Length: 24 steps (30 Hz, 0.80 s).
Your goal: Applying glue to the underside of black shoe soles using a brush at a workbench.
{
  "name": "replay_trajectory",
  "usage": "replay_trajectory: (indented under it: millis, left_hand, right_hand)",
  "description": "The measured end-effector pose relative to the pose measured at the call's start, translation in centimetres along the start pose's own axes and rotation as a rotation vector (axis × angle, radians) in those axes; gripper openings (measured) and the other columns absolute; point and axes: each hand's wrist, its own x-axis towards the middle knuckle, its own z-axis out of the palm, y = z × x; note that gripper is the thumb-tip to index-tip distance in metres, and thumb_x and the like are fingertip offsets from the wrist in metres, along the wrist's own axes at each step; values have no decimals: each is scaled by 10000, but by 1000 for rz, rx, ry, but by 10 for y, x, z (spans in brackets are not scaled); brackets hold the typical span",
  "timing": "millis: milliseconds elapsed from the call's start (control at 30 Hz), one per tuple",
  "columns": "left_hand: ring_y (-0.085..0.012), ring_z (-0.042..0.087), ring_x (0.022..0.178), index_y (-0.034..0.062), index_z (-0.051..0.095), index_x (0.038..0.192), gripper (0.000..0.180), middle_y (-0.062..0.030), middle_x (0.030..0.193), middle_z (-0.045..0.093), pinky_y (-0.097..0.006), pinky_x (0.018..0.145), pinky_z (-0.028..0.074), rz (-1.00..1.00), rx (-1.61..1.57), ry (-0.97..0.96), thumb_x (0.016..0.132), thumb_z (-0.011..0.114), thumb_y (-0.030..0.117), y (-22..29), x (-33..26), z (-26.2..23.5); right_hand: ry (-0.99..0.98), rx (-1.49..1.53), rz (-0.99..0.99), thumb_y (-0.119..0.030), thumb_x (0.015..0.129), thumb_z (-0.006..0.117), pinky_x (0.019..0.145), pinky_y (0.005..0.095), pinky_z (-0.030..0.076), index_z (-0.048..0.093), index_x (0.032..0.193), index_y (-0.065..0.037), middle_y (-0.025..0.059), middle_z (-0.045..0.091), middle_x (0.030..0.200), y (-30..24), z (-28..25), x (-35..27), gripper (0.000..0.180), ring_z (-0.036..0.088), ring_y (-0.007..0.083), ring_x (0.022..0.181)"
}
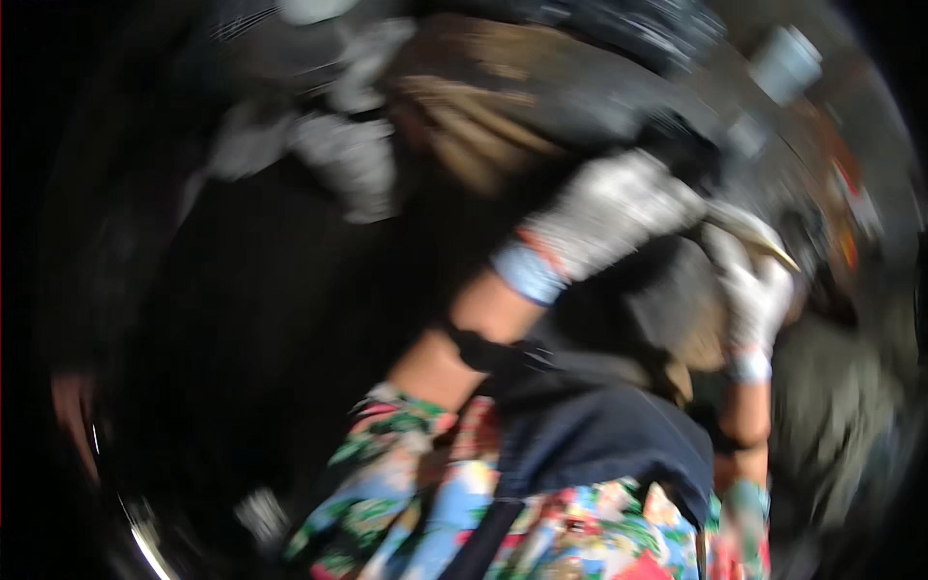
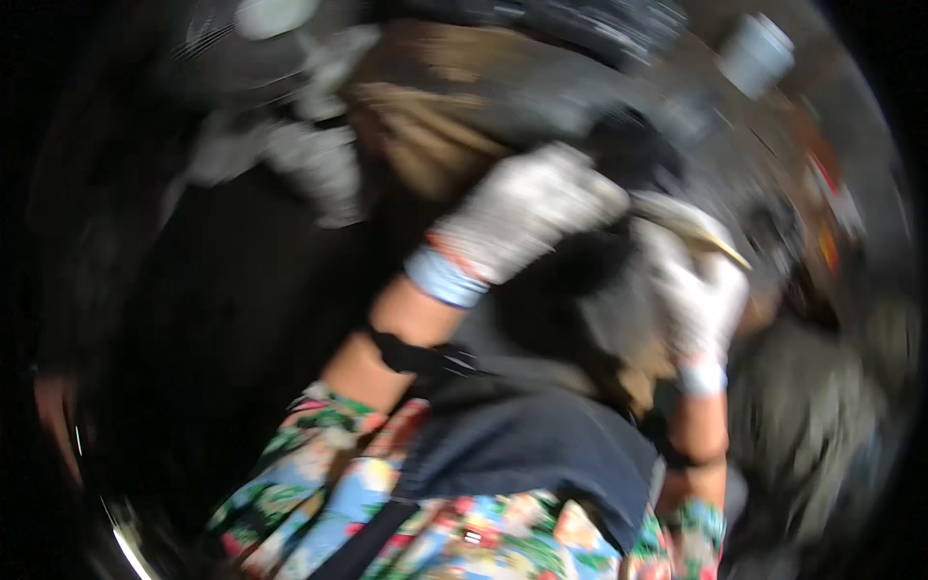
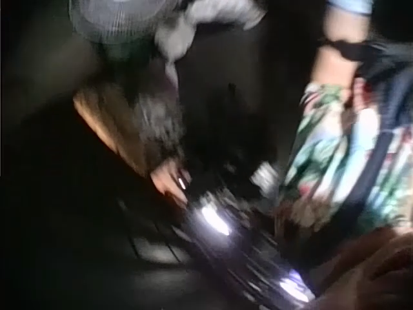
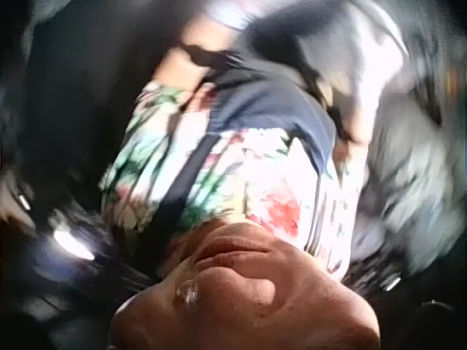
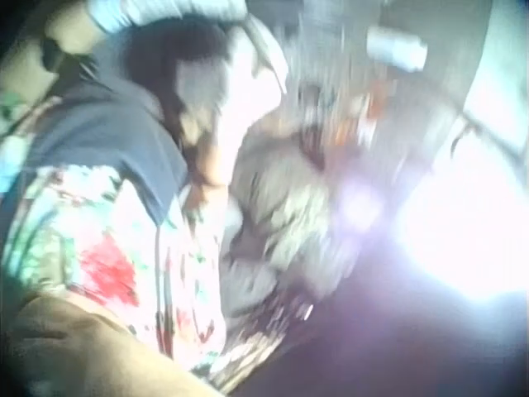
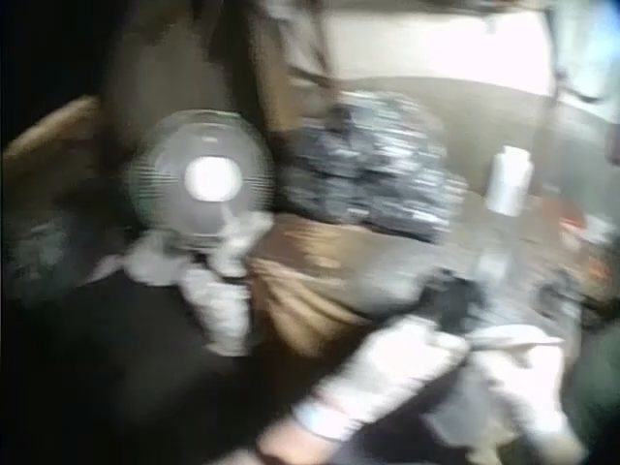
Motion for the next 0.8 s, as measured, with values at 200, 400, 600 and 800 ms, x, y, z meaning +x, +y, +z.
replay_trajectory:
  millis: [200,400,600,800]
  left_hand:
    - [-293,674,1127,-38,645,1289,385,-165,1176,702,-340,1088,523,-620,-1328,-14,1068,636,276,19,-58,29]
    - [-359,690,1140,7,566,1393,453,-246,1334,642,-459,952,607,-1317,-1648,121,1115,484,356,23,-131,-63]
    - [-333,615,1124,-49,548,1344,838,-183,1224,622,-447,1000,550,-460,-1899,1155,956,585,692,-30,-205,-252]
    - [-410,323,1544,106,57,1701,971,-201,1733,233,-568,1278,283,-738,-1468,1779,1035,434,703,-132,-226,-262]
  right_hand:
    - [102,37,-207,-128,1064,607,1030,366,538,708,1240,55,136,748,1188,63,-57,47,273,698,207,1090]
    - [76,85,-194,-140,1074,586,1045,370,529,710,1237,55,135,743,1186,45,-15,54,283,692,214,1102]
    - [166,-32,-328,-199,1093,546,1012,390,559,709,1264,64,142,740,1182,44,-74,57,354,704,232,1074]
    - [179,-588,-443,-148,1058,541,1057,367,522,739,1270,-18,133,754,1254,51,-77,41,318,700,250,1158]
